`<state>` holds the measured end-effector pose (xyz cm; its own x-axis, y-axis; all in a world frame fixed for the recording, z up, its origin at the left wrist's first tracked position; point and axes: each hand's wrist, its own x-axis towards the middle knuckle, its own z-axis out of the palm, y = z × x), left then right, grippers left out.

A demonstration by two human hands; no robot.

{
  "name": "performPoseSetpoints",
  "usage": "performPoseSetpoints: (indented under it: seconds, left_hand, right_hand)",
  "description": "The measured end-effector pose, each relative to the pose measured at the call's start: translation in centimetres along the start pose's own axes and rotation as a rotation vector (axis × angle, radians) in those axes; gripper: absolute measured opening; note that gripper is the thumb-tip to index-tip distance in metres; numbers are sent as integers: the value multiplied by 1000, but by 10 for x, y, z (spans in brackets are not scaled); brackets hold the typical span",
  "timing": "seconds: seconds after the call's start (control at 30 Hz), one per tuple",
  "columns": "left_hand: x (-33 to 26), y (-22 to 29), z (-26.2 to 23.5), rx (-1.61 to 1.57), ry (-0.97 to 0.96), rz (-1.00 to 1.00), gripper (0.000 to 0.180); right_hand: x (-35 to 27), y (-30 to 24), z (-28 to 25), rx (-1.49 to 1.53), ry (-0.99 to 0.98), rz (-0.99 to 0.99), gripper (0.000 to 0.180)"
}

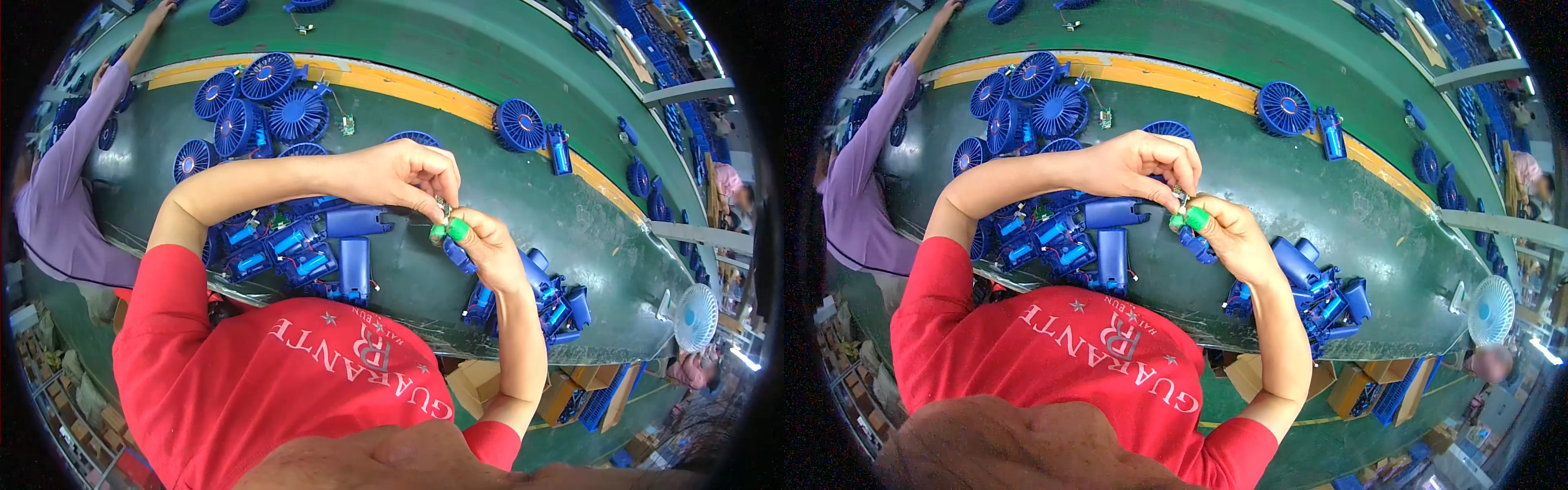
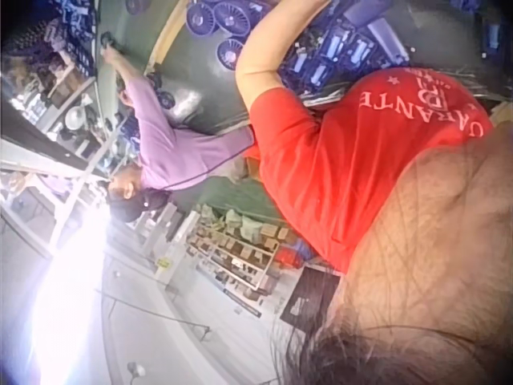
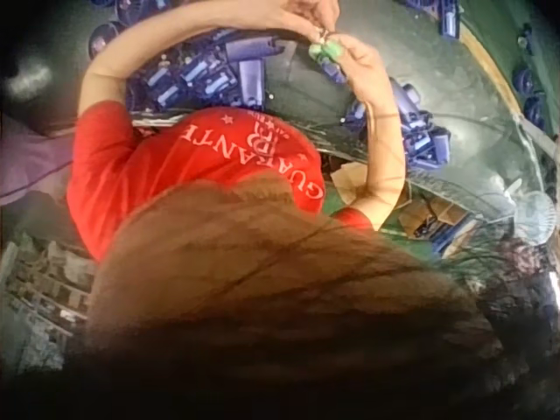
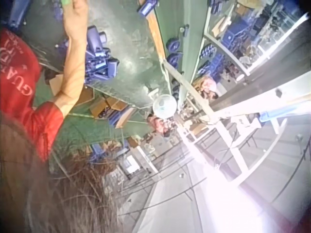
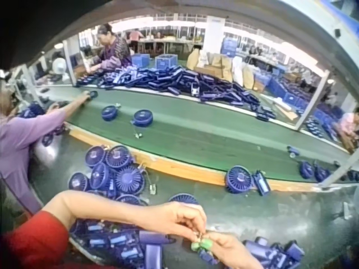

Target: The person assembles small blue electronic devices on a green workbench. They pick up a blue fan component and a blue casing, connect a small green circuit board to the casing, and place the assembled unit on the table. The process is repeated for multiple units.

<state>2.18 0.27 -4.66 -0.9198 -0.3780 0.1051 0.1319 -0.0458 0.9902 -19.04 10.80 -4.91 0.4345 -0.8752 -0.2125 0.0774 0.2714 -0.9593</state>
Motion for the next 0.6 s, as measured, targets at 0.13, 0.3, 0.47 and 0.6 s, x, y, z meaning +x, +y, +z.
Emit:
performPoseSetpoints:
  seconds: [0.13, 0.3, 0.47, 0.6]
  left_hand:
    - [8, -2, 0, 80, 55, 18, 14]
    - [65, -12, -31, 372, 129, -73, 21]
    - [133, -15, -90, 690, 338, 2, 29]
    - [153, -3, -137, 799, 619, 28, 46]
  right_hand:
    - [3, -2, -3, 36, 68, 37, 23]
    - [28, 3, -66, -423, 309, 14, 27]
    - [69, -11, -139, -667, 426, -55, 31]
    - [83, -29, -158, -972, 691, -210, 36]
